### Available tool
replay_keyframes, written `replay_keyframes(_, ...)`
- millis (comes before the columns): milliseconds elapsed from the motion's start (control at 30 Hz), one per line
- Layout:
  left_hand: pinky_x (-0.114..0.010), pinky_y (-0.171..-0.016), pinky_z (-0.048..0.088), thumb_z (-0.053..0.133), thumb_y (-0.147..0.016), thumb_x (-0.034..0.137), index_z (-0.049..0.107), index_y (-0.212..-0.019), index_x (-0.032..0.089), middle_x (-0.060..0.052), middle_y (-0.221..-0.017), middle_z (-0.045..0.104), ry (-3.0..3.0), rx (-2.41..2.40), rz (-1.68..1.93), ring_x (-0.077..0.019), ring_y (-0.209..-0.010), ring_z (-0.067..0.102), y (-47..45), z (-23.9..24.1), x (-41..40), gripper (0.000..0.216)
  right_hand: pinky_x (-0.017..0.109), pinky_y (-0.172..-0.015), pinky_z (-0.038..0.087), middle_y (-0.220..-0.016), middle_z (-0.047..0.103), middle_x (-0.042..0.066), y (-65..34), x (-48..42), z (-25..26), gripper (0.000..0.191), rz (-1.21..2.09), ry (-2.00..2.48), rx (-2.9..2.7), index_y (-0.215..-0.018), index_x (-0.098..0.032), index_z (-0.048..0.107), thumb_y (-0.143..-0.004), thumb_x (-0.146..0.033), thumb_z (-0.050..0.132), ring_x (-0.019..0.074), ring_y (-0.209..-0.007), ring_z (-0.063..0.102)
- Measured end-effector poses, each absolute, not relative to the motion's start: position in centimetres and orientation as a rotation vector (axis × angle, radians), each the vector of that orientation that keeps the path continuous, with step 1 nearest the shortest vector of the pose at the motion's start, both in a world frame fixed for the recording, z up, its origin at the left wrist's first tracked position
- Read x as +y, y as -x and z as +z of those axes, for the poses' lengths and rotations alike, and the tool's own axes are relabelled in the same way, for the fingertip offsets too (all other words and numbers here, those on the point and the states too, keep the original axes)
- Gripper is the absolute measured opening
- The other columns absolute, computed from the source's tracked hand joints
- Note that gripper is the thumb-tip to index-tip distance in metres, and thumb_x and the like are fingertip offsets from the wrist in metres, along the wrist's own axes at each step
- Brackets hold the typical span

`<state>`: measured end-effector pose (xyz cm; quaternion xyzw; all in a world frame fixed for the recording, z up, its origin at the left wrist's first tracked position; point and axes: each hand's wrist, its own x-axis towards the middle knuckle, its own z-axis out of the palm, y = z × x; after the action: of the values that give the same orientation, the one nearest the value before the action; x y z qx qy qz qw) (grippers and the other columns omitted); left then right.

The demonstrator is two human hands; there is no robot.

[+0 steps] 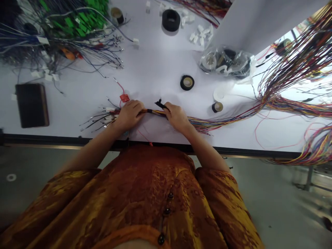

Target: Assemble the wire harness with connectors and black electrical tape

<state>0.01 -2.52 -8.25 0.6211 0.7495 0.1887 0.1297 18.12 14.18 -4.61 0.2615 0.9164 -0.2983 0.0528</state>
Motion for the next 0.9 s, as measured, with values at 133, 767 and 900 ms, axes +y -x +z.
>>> replay_keyframes(133,-0.042,-0.094,0.049,0.052,-0.095,0.022,0.064,-0.101,0.016,-0.013,-0.105,0.070,-1.678,2.126,0.561,-0.0274,-0.104,0.063,0.7,-8.4,-2.1,0.014,0.030,-0.072,0.035,-0.102,0.070,0.009,-17.9,12.8,-3.9,0.030,-0.764,-0.686,2.844,-0.105,-0.017,0.067,-0.102,-0.030,0.040,0.0194,-0.086,0.060)
replay_keyframes(767,-0.035,-0.082,0.046,0.045,-0.101,0.032,0.064,-0.114,0.014,-0.013,-0.105,0.074,-1.469,2.229,0.383,-0.0270,-0.098,0.068,1.4,-8.4,0.1,0.029,0.032,-0.060,0.032,-0.111,0.072,0.013,-14.3,11.4,-1.7,0.037,-0.066,-0.455,2.709,-0.120,-0.019,0.066,-0.099,-0.010,0.038,0.0237,-0.082,0.069)
replay_keyframes(900,-0.035,-0.084,0.046,0.043,-0.102,0.034,0.061,-0.118,0.014,-0.013,-0.103,0.073,-1.450,2.271,0.343,-0.0260,-0.095,0.068,1.2,-8.6,0.1,0.031,0.032,-0.063,0.036,-0.106,0.073,0.015,-14.7,11.5,-0.6,0.035,-0.015,-0.491,2.601,-0.113,-0.016,0.070,-0.098,-0.009,0.039,0.0244,-0.082,0.068)
